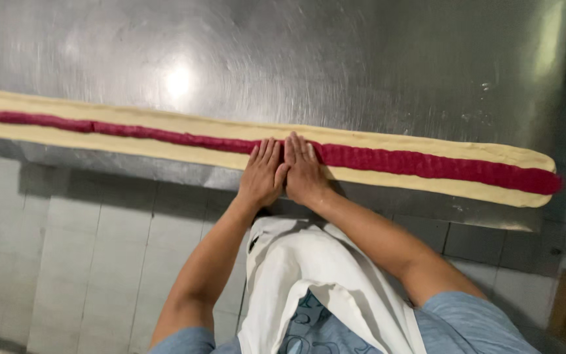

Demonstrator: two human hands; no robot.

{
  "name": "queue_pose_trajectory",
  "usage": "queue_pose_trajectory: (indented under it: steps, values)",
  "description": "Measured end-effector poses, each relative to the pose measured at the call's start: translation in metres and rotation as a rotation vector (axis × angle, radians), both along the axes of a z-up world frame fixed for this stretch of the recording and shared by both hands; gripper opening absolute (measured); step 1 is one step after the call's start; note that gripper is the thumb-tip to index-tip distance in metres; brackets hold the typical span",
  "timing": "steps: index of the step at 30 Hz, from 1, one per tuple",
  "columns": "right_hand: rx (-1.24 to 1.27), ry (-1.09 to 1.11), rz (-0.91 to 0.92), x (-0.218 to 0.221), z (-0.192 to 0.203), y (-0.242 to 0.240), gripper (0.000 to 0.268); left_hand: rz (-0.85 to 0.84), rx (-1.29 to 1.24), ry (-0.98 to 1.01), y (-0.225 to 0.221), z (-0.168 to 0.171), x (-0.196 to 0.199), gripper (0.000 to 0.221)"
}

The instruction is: The recorder prepares bread dough by cutting and rolling red-colored dough into long strips and placing them onto a larger sheet of dough.

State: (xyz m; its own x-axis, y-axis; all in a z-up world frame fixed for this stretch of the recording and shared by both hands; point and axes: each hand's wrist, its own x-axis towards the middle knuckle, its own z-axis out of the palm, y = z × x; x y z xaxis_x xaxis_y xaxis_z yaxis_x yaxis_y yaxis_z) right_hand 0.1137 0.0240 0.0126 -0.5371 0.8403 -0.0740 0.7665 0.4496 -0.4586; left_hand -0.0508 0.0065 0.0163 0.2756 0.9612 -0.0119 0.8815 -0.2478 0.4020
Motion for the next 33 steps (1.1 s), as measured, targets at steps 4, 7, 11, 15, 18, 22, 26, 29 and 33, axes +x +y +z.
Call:
queue_pose_trajectory:
  steps: [4, 7, 11, 15, 18, 22, 26, 29, 33]
  values:
    - [-0.008, 0.002, 0.024, -0.029, -0.007, 0.005, 0.070, -0.031, 0.130, 0.023, 0.002, -0.002, -0.025, 0.068]
    - [-0.075, 0.005, -0.058, -0.032, -0.003, 0.003, 0.068, -0.032, 0.055, 0.019, -0.002, -0.010, -0.042, 0.069]
    - [-0.026, -0.017, -0.104, -0.051, 0.006, -0.002, 0.071, -0.019, 0.054, -0.115, -0.004, -0.018, -0.061, 0.068]
    - [0.055, -0.061, -0.113, -0.095, 0.006, -0.013, 0.074, -0.083, 0.127, -0.053, -0.007, -0.024, -0.097, 0.070]
    - [-0.029, -0.158, -0.146, -0.107, 0.015, 0.000, 0.074, -0.100, 0.022, -0.048, 0.001, -0.018, -0.101, 0.070]
    - [-0.039, -0.128, -0.139, -0.129, 0.030, -0.002, 0.079, -0.101, 0.002, -0.084, 0.016, 0.004, -0.117, 0.072]
    - [0.051, -0.152, -0.159, -0.153, 0.004, -0.006, 0.073, -0.165, 0.155, -0.037, 0.019, -0.004, -0.150, 0.072]
    - [-0.064, -0.151, -0.167, -0.148, 0.009, -0.015, 0.075, -0.167, -0.133, 0.026, 0.019, -0.004, -0.147, 0.069]
    - [-0.053, -0.065, -0.140, -0.176, 0.011, 0.007, 0.075, -0.123, 0.027, -0.060, 0.025, -0.001, -0.171, 0.071]
